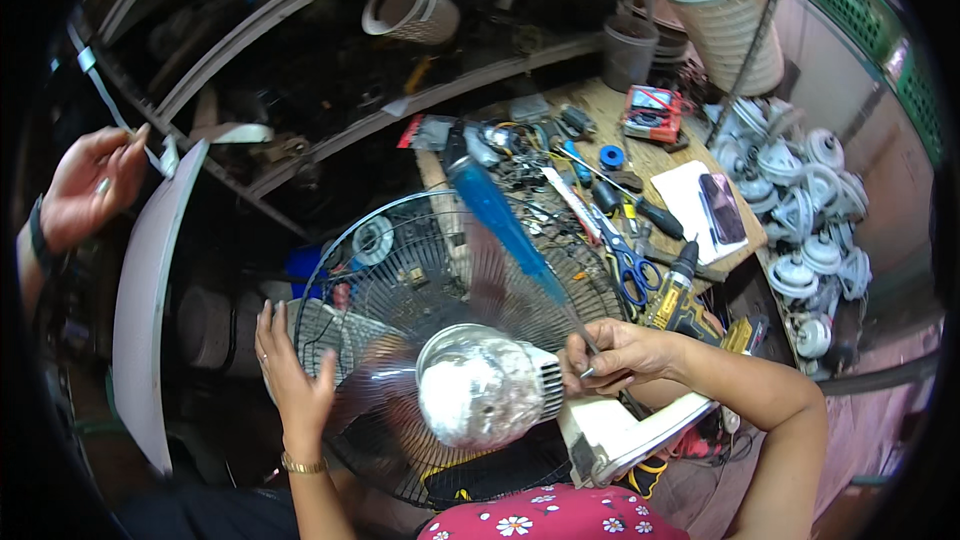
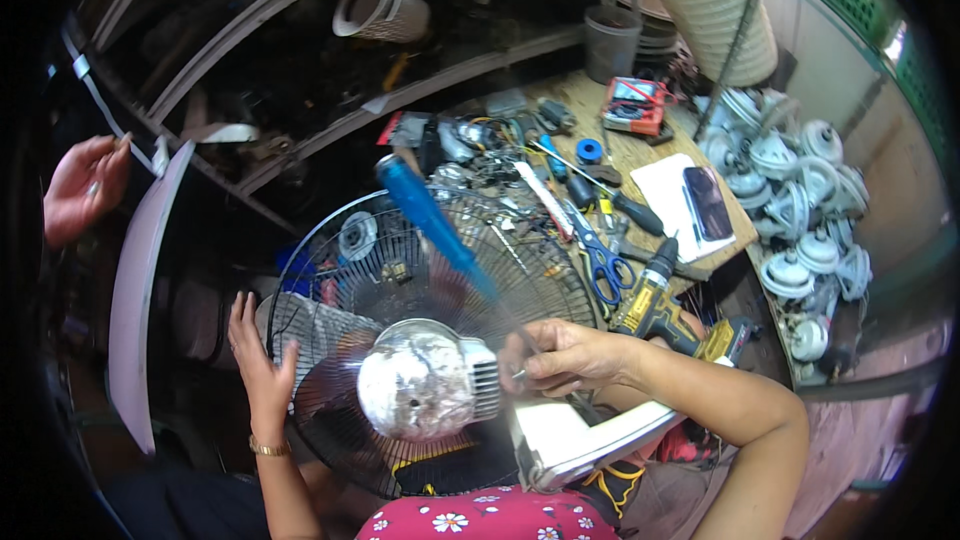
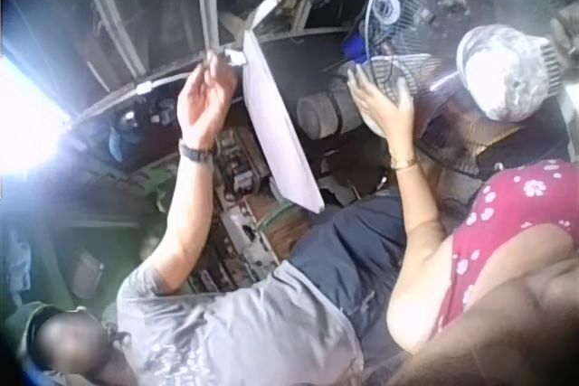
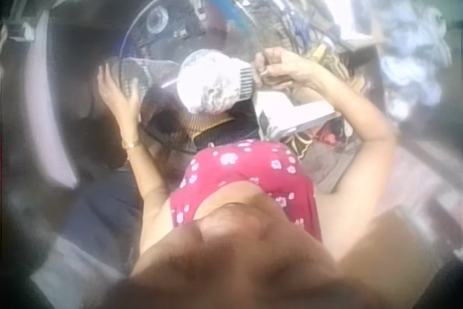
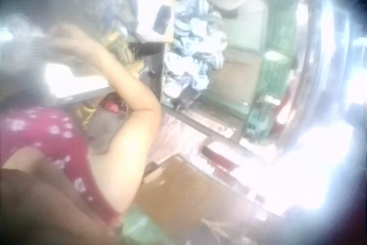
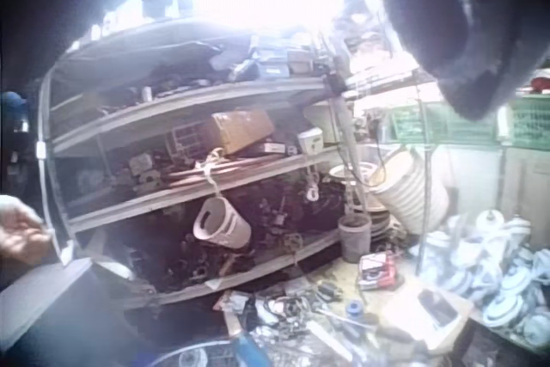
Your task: The person removes the plastic cover from a fan motor, uses a screwdriver to work on internal components and wiring, and then replaces the cover.
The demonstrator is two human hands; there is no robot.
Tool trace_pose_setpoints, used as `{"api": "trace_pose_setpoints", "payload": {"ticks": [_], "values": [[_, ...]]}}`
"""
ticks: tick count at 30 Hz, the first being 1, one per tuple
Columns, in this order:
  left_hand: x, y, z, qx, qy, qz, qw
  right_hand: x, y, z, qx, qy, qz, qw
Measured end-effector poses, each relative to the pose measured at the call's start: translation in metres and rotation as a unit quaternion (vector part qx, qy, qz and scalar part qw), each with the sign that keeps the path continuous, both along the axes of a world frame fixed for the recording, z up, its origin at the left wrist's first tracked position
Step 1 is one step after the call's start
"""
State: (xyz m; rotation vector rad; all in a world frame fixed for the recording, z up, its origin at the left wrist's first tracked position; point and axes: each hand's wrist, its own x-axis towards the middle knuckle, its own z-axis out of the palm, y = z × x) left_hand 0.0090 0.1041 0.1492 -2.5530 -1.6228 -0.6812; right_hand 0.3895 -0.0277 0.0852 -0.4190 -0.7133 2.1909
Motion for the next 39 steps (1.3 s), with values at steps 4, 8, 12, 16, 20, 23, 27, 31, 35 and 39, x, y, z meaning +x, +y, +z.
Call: {"api": "trace_pose_setpoints", "payload": {"ticks": [4,8,12,16,20,23,27,31,35,39], "values": [[0.059,-0.021,0.003,-0.215,-0.197,-0.368,0.883,0.003,0.014,0.002,-0.01,0.007,0.003,1.0],[0.083,-0.029,-0.039,-0.231,-0.271,-0.397,0.846,0.002,0.011,0.009,-0.003,-0.02,-0.04,0.999],[0.089,-0.028,-0.046,-0.2,-0.288,-0.395,0.849,0.005,0.011,0.008,0.002,-0.036,-0.048,0.998],[0.082,-0.032,-0.059,-0.152,-0.34,-0.38,0.847,0.005,0.013,0.012,0.0,-0.046,-0.05,0.998],[0.084,-0.033,-0.062,-0.103,-0.342,-0.372,0.857,0.008,0.013,0.016,0.02,-0.078,-0.056,0.995],[0.085,-0.035,-0.063,-0.052,-0.333,-0.387,0.859,0.009,0.014,0.019,0.018,-0.08,-0.043,0.996],[0.087,-0.037,-0.055,-0.009,-0.28,-0.396,0.874,0.008,0.015,0.01,0.006,-0.041,-0.057,0.998],[0.088,-0.044,-0.054,0.112,-0.197,-0.375,0.899,0.008,0.017,0.01,0.009,-0.038,-0.056,0.998],[0.101,-0.062,-0.048,0.248,-0.062,-0.333,0.907,0.005,0.016,0.007,0.002,-0.024,-0.053,0.998],[0.1,-0.068,-0.043,0.27,0.007,-0.312,0.911,0.005,0.015,0.012,0.006,-0.028,-0.064,0.998]]}}
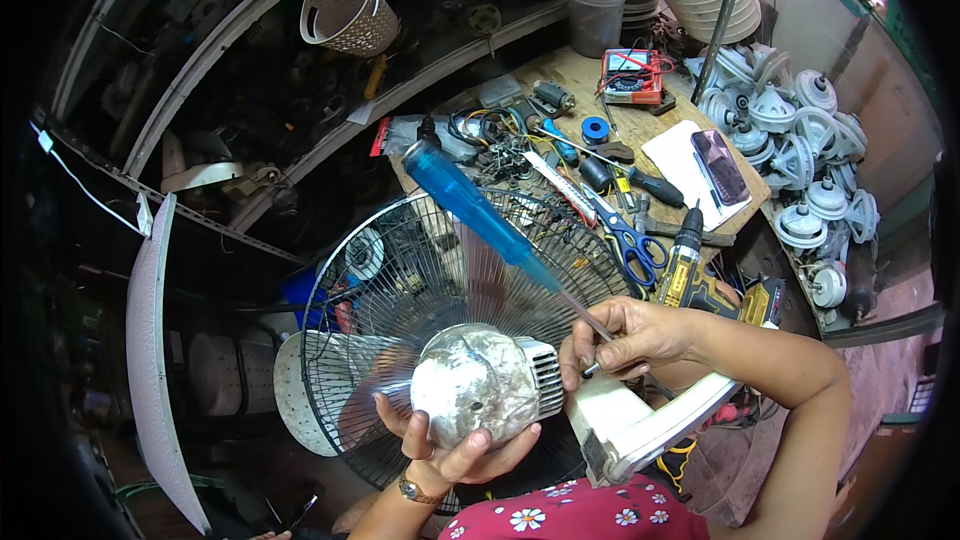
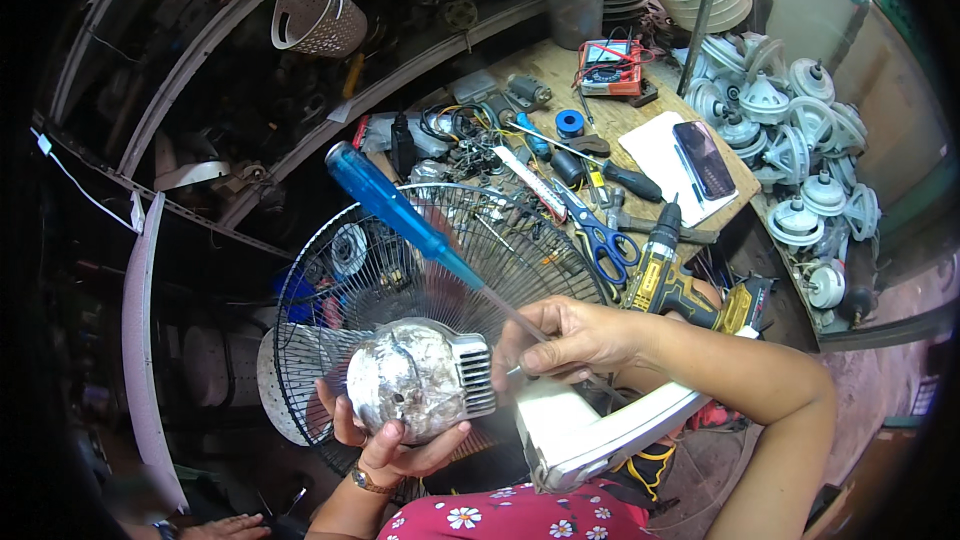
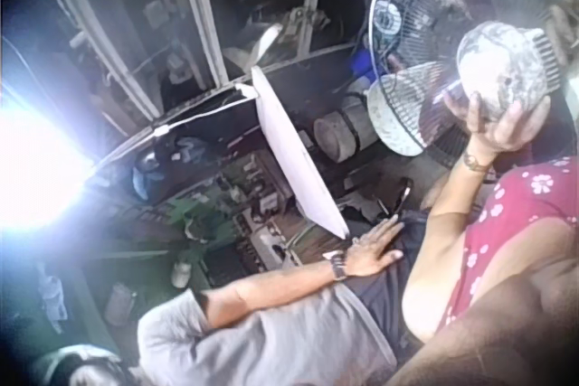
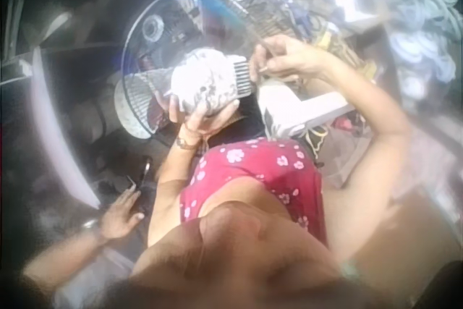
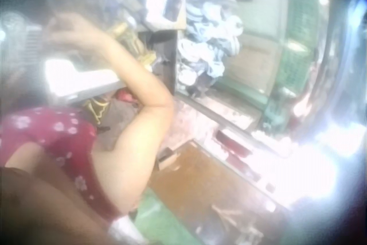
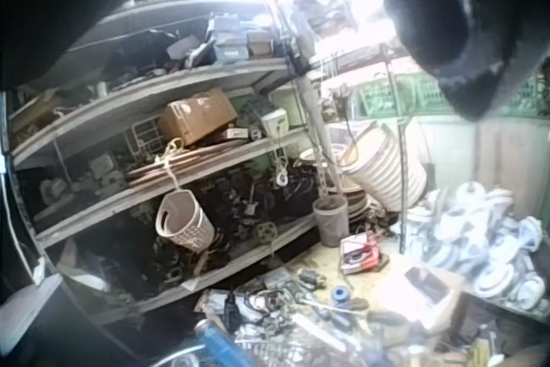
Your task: The person removes the plastic cover from a fan motor, uses a screwdriver to work on internal components and wiring, and then replaces the cover.
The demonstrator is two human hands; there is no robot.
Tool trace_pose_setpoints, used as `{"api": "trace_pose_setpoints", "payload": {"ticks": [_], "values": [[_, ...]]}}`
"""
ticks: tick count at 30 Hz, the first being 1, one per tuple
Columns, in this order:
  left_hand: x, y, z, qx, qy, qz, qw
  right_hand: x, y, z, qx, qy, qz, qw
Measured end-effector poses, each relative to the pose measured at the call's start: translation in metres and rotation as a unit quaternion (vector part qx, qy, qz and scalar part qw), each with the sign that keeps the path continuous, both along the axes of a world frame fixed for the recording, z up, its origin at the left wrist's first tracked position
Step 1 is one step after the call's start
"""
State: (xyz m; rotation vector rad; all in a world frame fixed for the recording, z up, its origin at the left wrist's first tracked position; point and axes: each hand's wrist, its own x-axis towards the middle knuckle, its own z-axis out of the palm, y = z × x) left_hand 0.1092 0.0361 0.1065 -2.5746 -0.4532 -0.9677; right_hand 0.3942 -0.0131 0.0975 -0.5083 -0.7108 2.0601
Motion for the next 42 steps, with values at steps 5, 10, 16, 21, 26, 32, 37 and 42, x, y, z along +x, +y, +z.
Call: {"api": "trace_pose_setpoints", "payload": {"ticks": [5,10,16,21,26,32,37,42], "values": [[0.006,0.001,-0.002,0.002,-0.04,0.013,0.999,0.0,-0.001,-0.001,-0.006,-0.005,-0.008,1.0],[0.004,-0.005,0.002,-0.041,-0.04,0.029,0.998,-0.001,-0.001,0.001,-0.01,0.002,-0.01,1.0],[0.013,-0.004,-0.014,-0.131,-0.212,-0.01,0.969,0.003,0.001,0.005,0.013,-0.033,-0.015,0.999],[-0.001,-0.007,-0.005,-0.161,-0.128,0.025,0.978,0.005,0.006,0.001,0.031,-0.104,-0.016,0.994],[0.0,-0.005,-0.006,-0.14,-0.151,0.021,0.978,0.005,0.014,0.024,0.083,-0.248,-0.054,0.964],[0.007,0.001,-0.003,-0.179,-0.174,-0.004,0.968,-0.006,0.035,0.072,0.136,-0.385,-0.058,0.911],[0.008,0.003,0.0,-0.198,-0.185,-0.01,0.962,-0.028,0.055,0.098,0.255,-0.428,-0.027,0.867],[0.003,0.004,-0.005,-0.256,-0.182,-0.027,0.949,-0.052,0.068,0.118,0.315,-0.506,0.027,0.802]]}}
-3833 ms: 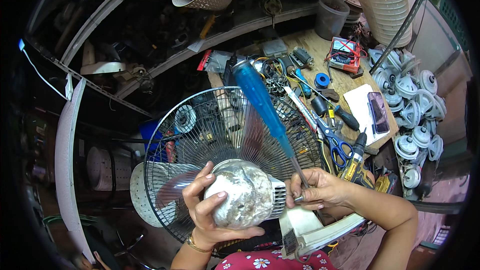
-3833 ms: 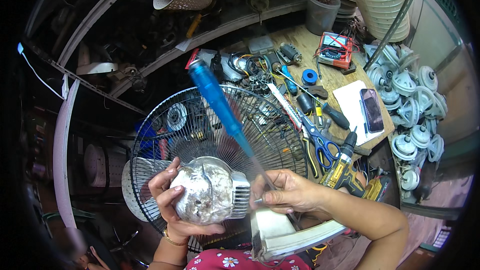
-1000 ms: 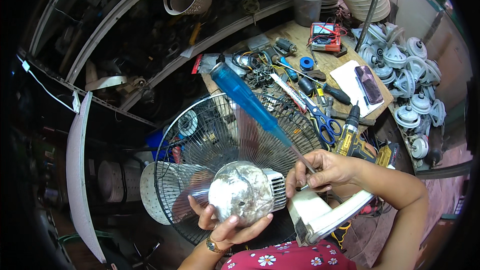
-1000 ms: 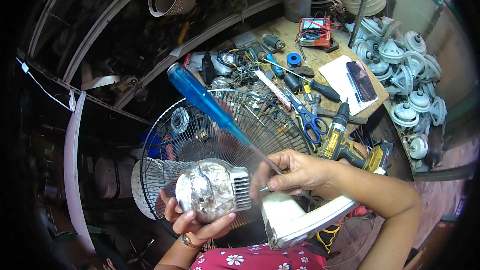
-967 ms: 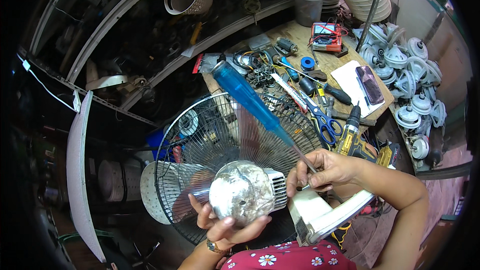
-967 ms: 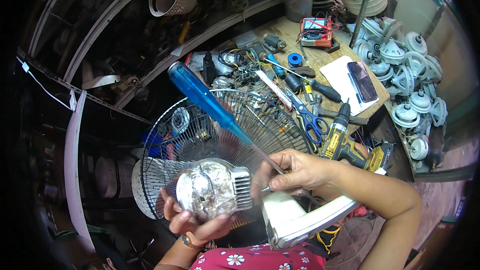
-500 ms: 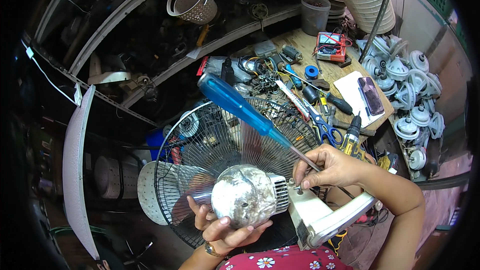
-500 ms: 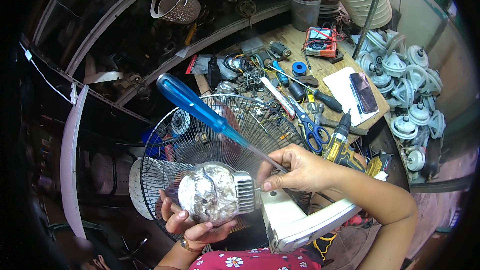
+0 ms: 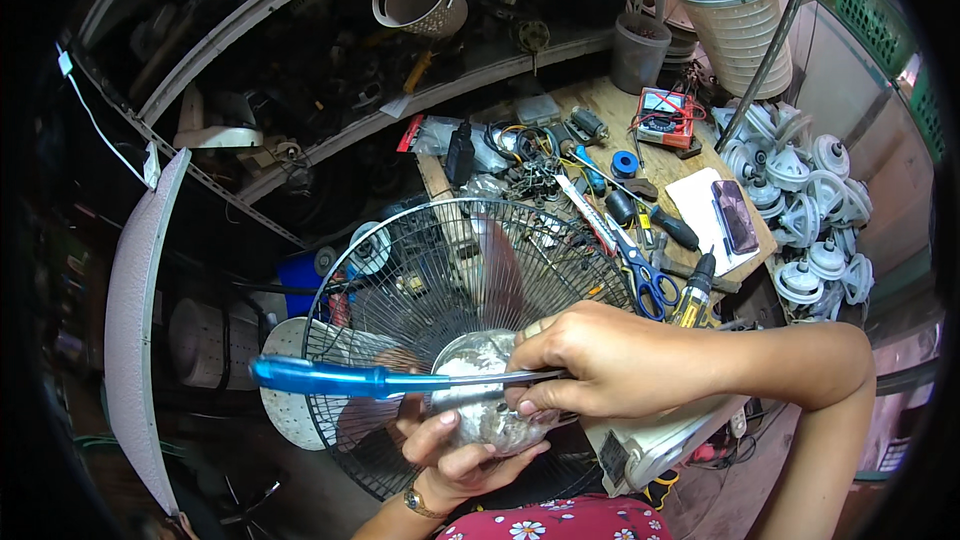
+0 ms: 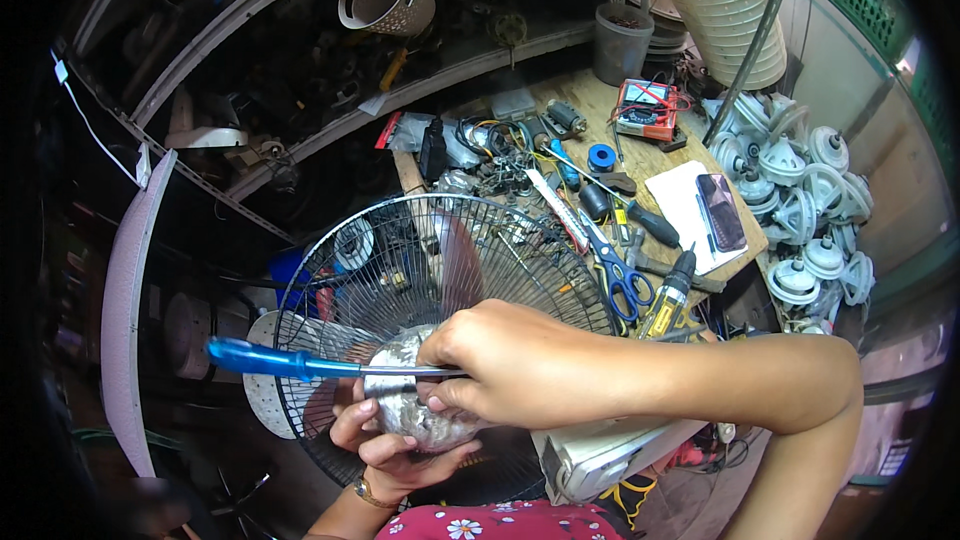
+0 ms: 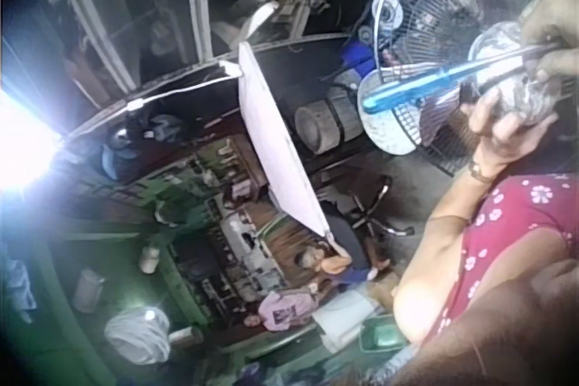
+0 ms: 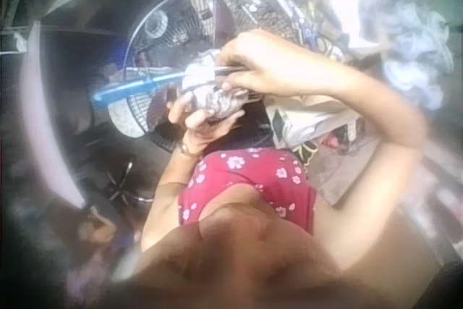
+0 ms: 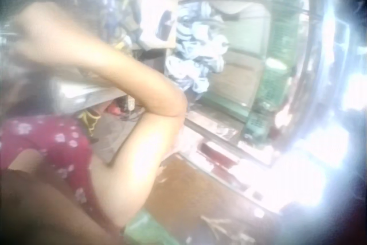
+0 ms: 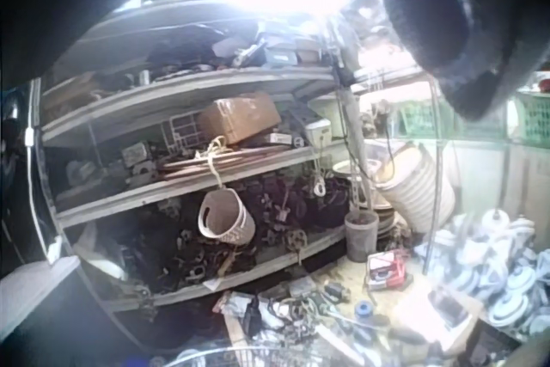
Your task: The person removes the plastic cover from a fan motor, uses a screwdriver to work on internal components and wiring, and then replaces the cover.
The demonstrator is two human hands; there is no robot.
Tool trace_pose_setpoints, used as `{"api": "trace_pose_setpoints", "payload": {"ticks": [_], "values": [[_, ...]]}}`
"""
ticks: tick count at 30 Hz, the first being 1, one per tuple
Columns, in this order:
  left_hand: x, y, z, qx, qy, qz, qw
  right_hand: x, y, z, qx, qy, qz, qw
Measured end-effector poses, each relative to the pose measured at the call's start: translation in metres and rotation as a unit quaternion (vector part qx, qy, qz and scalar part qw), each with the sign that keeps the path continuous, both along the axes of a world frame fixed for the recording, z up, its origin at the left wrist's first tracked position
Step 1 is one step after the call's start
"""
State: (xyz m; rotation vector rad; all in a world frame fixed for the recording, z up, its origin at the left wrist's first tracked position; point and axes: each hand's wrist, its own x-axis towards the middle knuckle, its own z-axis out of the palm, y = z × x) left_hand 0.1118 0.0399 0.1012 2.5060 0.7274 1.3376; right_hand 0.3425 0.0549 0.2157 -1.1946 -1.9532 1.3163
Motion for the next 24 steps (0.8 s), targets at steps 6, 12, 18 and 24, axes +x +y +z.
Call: {"api": "trace_pose_setpoints", "payload": {"ticks": [6,12,18,24], "values": [[0.002,0.002,0.005,-0.025,-0.001,0.022,0.999,-0.007,0.01,0.011,0.027,-0.084,0.0,0.996],[0.0,0.004,-0.004,-0.024,-0.037,-0.02,0.999,0.0,0.016,-0.002,-0.035,0.002,0.02,0.999],[0.0,0.007,-0.001,-0.029,-0.016,-0.011,0.999,0.007,0.022,-0.01,-0.108,0.079,0.024,0.991],[-0.001,0.009,0.0,-0.032,-0.01,-0.022,0.999,0.01,0.025,-0.009,-0.111,0.072,0.032,0.991]]}}
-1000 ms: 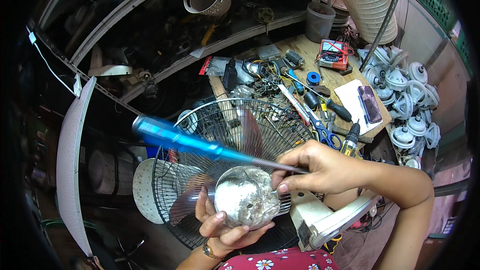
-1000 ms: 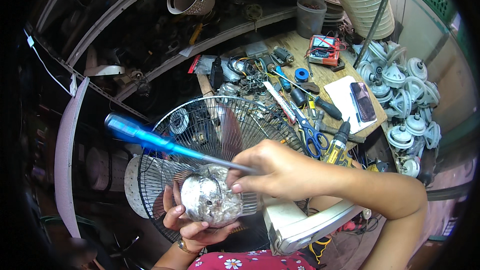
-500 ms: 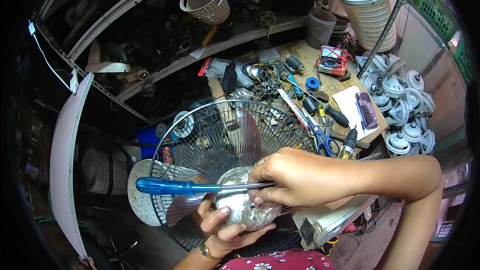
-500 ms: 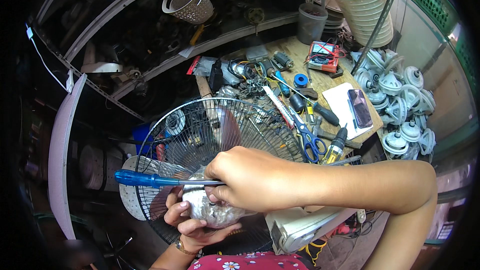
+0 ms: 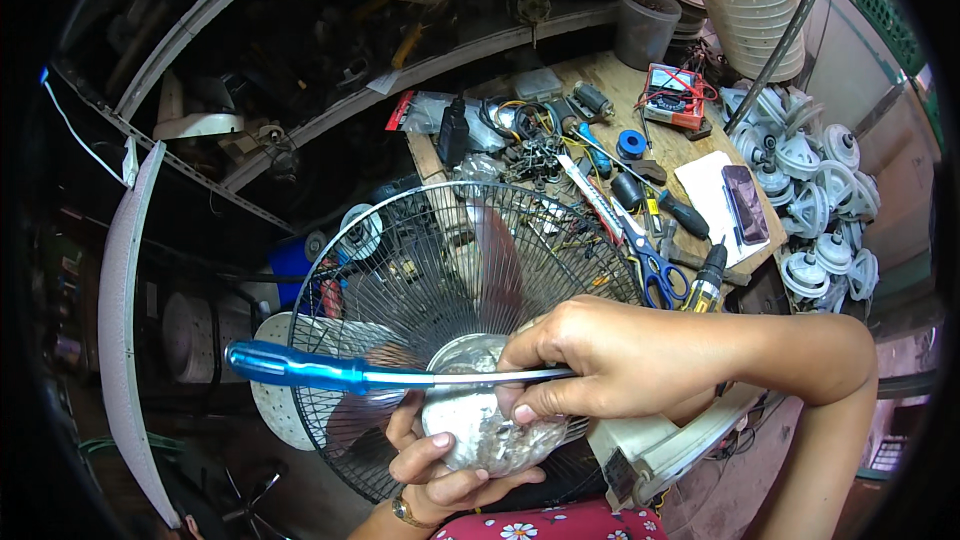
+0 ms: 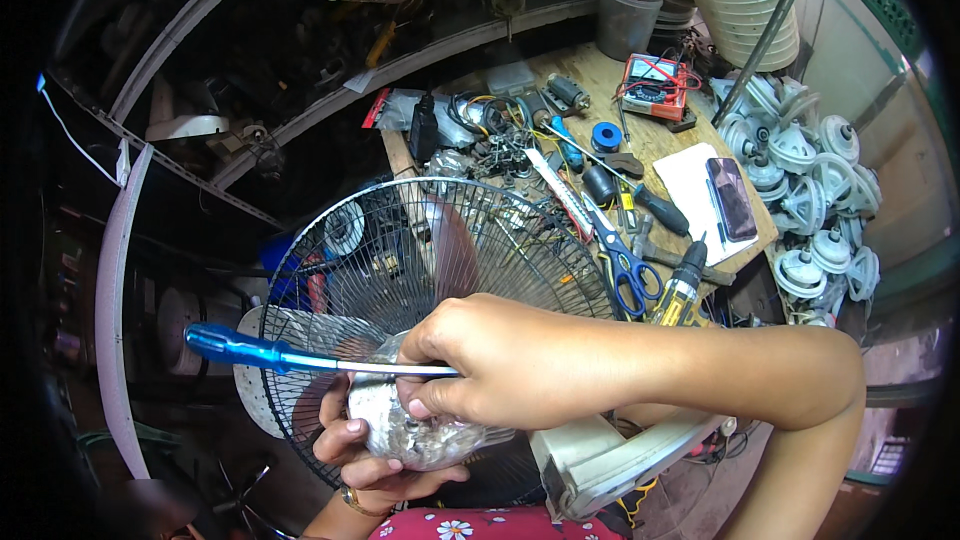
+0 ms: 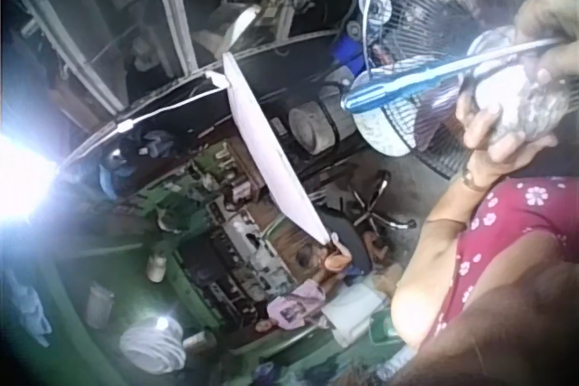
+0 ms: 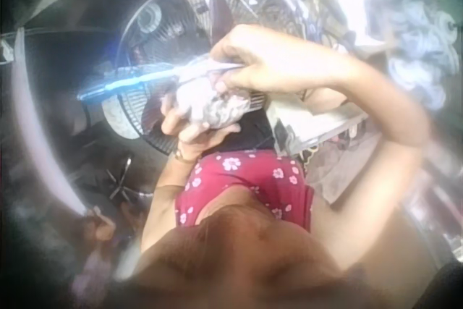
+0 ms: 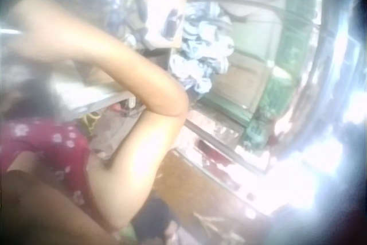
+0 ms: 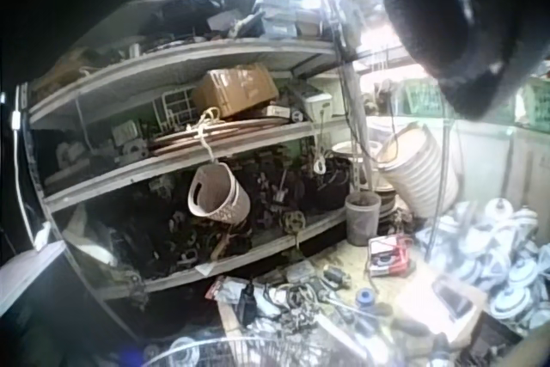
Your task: The person removes the plastic cover from a fan motor, uses a screwdriver to work on internal components and wiring, and then replaces the cover.
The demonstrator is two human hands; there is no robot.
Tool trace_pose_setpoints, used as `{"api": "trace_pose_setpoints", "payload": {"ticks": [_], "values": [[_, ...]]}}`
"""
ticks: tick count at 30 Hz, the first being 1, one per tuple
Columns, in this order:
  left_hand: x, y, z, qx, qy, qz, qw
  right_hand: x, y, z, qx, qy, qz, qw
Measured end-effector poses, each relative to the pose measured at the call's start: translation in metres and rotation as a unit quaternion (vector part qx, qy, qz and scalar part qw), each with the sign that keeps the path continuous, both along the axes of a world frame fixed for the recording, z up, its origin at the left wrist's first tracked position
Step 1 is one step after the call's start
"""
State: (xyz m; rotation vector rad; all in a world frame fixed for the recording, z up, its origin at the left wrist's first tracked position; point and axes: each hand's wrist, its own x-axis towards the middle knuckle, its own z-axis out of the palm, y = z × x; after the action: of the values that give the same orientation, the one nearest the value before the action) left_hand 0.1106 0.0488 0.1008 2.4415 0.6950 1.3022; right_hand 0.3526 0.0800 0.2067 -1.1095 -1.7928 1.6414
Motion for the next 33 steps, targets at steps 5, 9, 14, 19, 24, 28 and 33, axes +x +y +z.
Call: {"api": "trace_pose_setpoints", "payload": {"ticks": [5,9,14,19,24,28,33], "values": [[0.001,0.0,0.006,0.001,0.015,0.007,1.0,-0.001,0.002,0.002,0.066,-0.045,0.015,0.997],[0.003,-0.001,0.009,-0.038,-0.004,-0.006,0.999,-0.001,0.003,0.004,0.075,-0.049,0.018,0.996],[0.006,0.0,0.005,-0.061,-0.037,-0.007,0.997,-0.005,0.003,0.001,0.092,-0.071,0.024,0.993],[0.003,0.0,0.005,-0.069,-0.043,-0.017,0.997,-0.01,0.004,0.006,0.1,-0.09,0.025,0.991],[0.0,0.002,0.004,-0.042,-0.033,-0.001,0.999,-0.014,0.005,0.005,0.11,-0.11,0.032,0.987],[-0.002,0.004,0.001,-0.004,-0.029,0.019,0.999,-0.018,0.003,0.005,0.138,-0.127,0.038,0.981],[-0.001,0.007,-0.001,0.1,-0.016,0.048,0.994,-0.025,-0.001,0.018,0.156,-0.185,0.036,0.97]]}}
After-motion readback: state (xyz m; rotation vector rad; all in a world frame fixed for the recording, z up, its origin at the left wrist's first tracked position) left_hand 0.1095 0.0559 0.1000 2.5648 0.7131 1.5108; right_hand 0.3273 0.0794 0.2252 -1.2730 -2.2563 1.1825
